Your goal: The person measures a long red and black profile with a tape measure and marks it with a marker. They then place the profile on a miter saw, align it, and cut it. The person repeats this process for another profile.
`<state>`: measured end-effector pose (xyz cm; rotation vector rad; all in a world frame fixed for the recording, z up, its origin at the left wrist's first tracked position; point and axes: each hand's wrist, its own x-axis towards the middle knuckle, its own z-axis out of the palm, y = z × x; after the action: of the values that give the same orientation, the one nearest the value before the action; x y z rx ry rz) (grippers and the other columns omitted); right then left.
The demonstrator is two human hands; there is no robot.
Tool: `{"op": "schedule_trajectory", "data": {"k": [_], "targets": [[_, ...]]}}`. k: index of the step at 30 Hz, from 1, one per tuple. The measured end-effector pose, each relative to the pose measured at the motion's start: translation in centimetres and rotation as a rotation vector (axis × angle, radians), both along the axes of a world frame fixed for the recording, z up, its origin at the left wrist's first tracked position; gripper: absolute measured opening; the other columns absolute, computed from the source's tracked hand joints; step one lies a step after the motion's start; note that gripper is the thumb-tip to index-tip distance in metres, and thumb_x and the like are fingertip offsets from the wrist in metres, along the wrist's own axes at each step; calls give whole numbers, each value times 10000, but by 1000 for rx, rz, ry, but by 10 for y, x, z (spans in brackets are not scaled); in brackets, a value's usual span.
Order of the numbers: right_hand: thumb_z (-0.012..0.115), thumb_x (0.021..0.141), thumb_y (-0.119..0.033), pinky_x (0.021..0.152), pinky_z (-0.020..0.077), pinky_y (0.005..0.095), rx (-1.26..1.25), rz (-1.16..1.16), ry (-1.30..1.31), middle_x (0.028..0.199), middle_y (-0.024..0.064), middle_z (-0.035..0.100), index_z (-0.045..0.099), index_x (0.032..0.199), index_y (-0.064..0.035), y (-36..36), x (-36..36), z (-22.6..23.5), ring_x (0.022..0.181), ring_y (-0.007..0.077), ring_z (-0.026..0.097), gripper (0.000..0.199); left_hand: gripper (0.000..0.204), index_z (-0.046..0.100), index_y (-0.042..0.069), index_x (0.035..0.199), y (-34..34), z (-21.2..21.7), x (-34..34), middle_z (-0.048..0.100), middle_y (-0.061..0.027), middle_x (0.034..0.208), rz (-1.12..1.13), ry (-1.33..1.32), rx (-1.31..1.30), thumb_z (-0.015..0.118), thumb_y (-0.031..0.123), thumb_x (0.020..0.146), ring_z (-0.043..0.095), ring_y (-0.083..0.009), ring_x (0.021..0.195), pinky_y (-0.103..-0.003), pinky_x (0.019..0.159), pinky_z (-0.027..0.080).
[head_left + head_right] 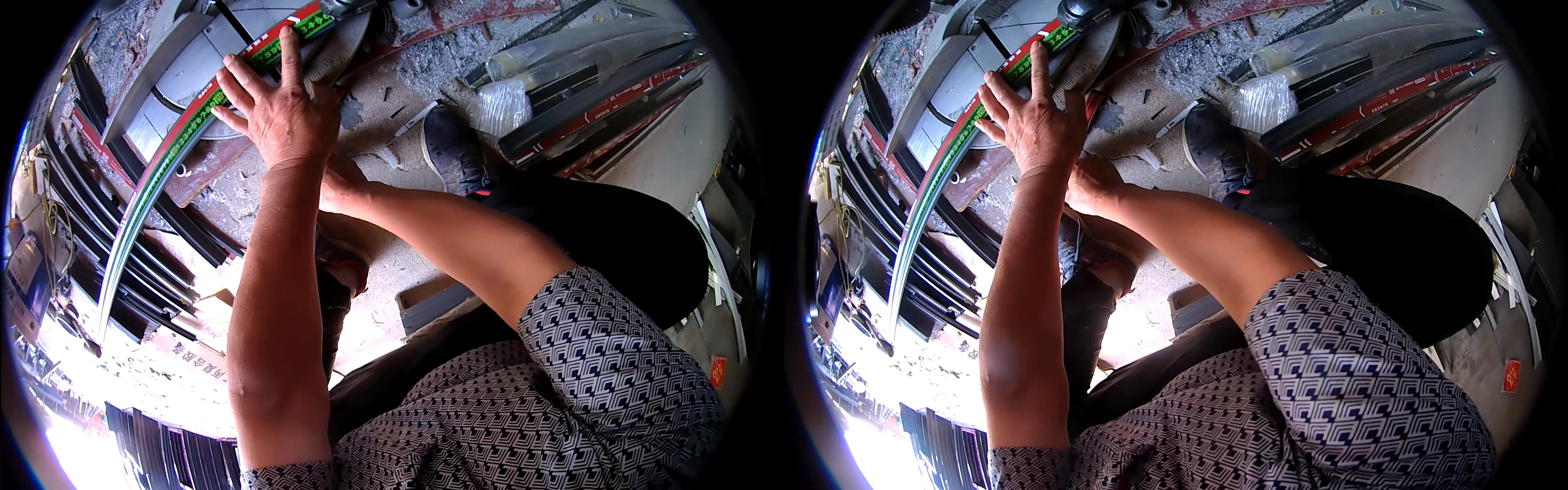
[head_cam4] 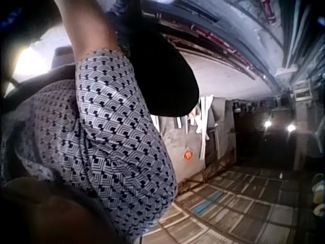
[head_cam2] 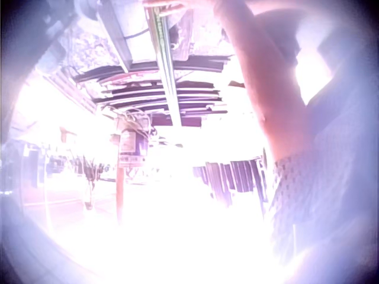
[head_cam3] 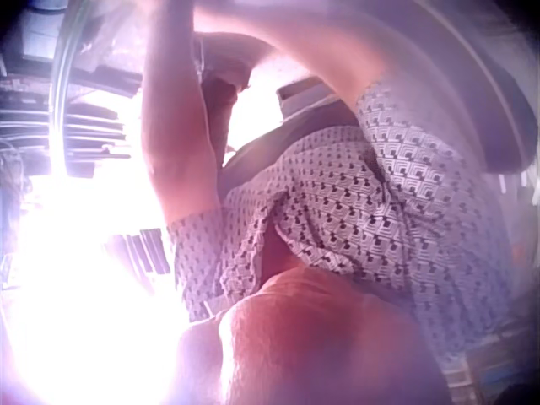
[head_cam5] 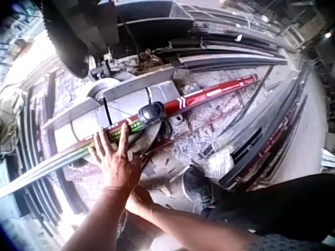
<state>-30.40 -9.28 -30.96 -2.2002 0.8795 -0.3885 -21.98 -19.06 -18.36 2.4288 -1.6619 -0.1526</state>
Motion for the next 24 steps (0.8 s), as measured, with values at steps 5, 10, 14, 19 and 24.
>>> {"op": "schedule_trajectory", "data": {"k": [5, 10, 14, 19, 24], "targets": [[632, 991, -304, 646, 576, 495, 488, -384, 111, 749, 182, 714, 644, 933, -59, -15, -45, 55, 693, 365, 720, 252, 827, 321, 444, 1648, 5, -1, 3, 151, -366, 1677, 22, 20, -5, 665, 457, 895, 94, -569, 1571, -762, 1209, 99], [664, 977, -269, 666, 585, 469, 457, -754, 258, 756, 207, 715, 660, 882, -19, -37, -106, 64, 688, 387, 720, 267, 832, 319, 446, 1648, 5, -1, 4, 146, -366, 1679, 15, 17, -10, 671, 463, 895, 89, -570, 1573, -758, 1214, 89], [668, 972, -356, 780, 603, 489, 390, -823, 382, 840, 234, 745, 709, 840, 11, -51, -132, 46, 840, 413, 752, 392, 830, 313, 448, 1650, 4, 1, 2, 133, -369, 1685, 7, 28, -14, 669, 472, 900, 75, -570, 1578, -756, 1216, 84], [682, 946, -402, 838, 608, 486, 421, -896, 584, 899, 231, 764, 732, 838, 26, -65, -115, 44, 896, 418, 755, 444, 831, 305, 448, 1653, 4, 2, 3, 124, -372, 1687, 12, 31, 6, 665, 465, 904, 64, -573, 1579, -754, 1217, 81], [723, 895, -318, 773, 596, 446, 390, -1013, 412, 828, 218, 754, 729, 805, 15, -69, -108, 26, 804, 383, 754, 345, 836, 305, 446, 1653, 2, 7, 0, 123, -371, 1684, 16, 38, 10, 670, 450, 900, 76, -576, 1574, -761, 1212, 80]]}}
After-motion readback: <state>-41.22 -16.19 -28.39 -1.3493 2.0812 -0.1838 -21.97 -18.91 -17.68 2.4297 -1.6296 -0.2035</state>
